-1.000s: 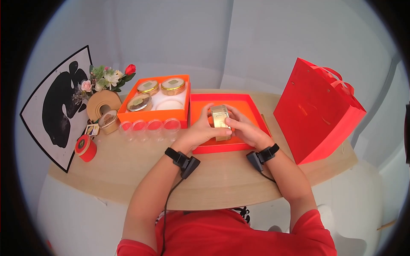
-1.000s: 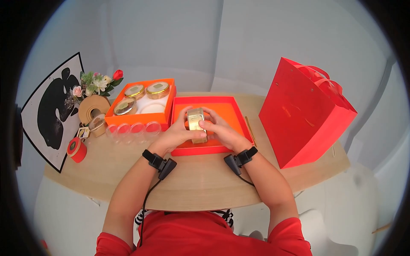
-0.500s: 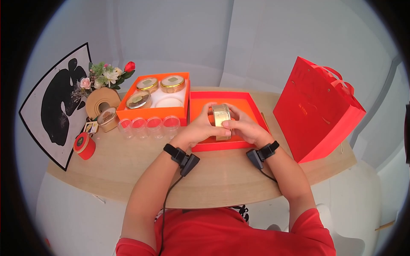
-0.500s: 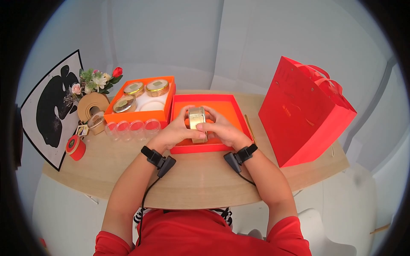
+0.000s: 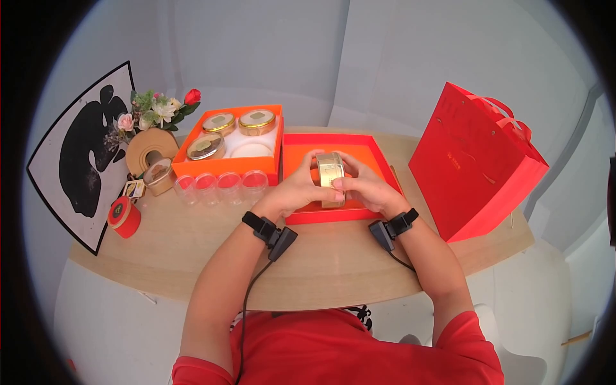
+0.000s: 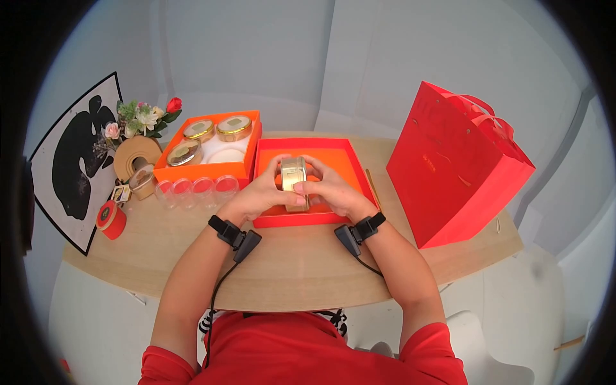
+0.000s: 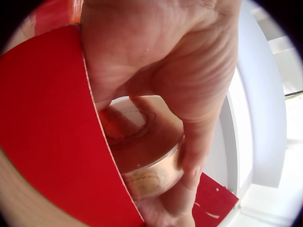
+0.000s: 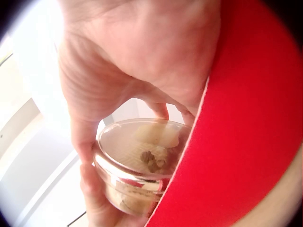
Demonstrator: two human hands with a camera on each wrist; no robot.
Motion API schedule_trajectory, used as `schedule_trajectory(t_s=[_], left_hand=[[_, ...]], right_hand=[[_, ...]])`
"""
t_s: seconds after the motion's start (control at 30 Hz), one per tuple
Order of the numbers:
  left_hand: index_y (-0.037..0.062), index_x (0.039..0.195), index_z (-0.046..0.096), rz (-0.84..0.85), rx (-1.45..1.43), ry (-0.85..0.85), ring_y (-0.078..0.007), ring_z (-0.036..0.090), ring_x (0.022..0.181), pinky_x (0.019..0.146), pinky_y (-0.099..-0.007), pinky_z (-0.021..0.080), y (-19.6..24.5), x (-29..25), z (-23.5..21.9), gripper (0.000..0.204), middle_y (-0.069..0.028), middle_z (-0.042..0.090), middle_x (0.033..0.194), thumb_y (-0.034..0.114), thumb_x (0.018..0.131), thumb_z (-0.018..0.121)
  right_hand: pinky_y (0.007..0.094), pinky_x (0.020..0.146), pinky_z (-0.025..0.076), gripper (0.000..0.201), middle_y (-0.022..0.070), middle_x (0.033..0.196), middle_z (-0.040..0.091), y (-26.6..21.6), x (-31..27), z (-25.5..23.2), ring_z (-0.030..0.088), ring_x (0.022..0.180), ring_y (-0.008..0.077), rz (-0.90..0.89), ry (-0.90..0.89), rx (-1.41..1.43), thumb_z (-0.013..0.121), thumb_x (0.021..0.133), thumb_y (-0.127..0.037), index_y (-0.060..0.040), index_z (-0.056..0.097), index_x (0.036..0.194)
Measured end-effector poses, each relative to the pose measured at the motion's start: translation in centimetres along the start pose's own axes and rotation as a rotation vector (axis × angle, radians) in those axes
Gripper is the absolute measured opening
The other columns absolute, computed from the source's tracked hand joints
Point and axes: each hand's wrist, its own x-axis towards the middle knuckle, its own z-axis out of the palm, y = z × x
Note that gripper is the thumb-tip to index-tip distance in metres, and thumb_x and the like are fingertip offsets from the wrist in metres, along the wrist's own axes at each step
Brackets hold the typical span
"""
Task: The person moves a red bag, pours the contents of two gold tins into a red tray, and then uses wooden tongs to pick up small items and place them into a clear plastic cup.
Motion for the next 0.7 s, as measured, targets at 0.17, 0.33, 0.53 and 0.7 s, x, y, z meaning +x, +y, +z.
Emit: schedule_trajectory(t_s=[0.17, 0.33, 0.53, 0.7], left_hand=[[0.0022, 0.17, 0.016, -0.006, 0.015, 0.0, -0.0318, 0.046, 0.15, 0.121, -0.0442, 0.044, 0.25, -0.16, -0.01, 0.126, -0.0193, 0.041, 0.161, 0.019, 0.076, 0.098], [0.0033, 0.169, 0.018, -0.016, -0.021, 0.038, -0.0329, 0.047, 0.149, 0.118, -0.0463, 0.047, -0.23, 0.09, 0.08, 0.123, -0.0198, 0.042, 0.159, 0.02, 0.077, 0.098], [0.0048, 0.167, 0.02, -0.027, -0.024, 0.034, -0.0324, 0.049, 0.148, 0.116, -0.0474, 0.05, -0.04, -0.14, 0.23, 0.12, -0.0192, 0.043, 0.157, 0.019, 0.077, 0.098], [0.0058, 0.168, 0.02, -0.042, -0.022, 0.027, -0.0329, 0.048, 0.148, 0.116, -0.0475, 0.049, 0.16, -0.27, 0.13, 0.12, -0.0191, 0.042, 0.158, 0.018, 0.077, 0.098]], right_hand=[[0.0524, 0.105, 0.057, 0.109, 0.0209, 0.157, 0.044, 0.14, 0.08, -0.13, 0.056, 0.14, 0.0346, -0.007, -0.017, 0.014, 0.086, 0.091, -0.03, -0.0028, 0.019, 0.172], [0.0536, 0.108, 0.054, 0.109, 0.0203, 0.157, 0.046, 0.11, 0.08, -0.12, 0.054, 0.142, 0.0337, 0.014, -0.029, 0.008, 0.084, 0.092, -0.036, -0.0039, 0.018, 0.173], [0.0503, 0.106, 0.054, 0.105, 0.019, 0.158, 0.046, 0.16, 0.07, -0.26, 0.054, 0.141, 0.0321, 0.03, -0.056, 0.006, 0.084, 0.092, -0.039, -0.0064, 0.024, 0.171], [0.0494, 0.105, 0.054, 0.104, 0.0185, 0.158, 0.046, 0.02, -0.09, -0.1, 0.054, 0.141, 0.0319, 0.024, -0.037, -0.002, 0.086, 0.091, -0.04, -0.0072, 0.026, 0.17]])
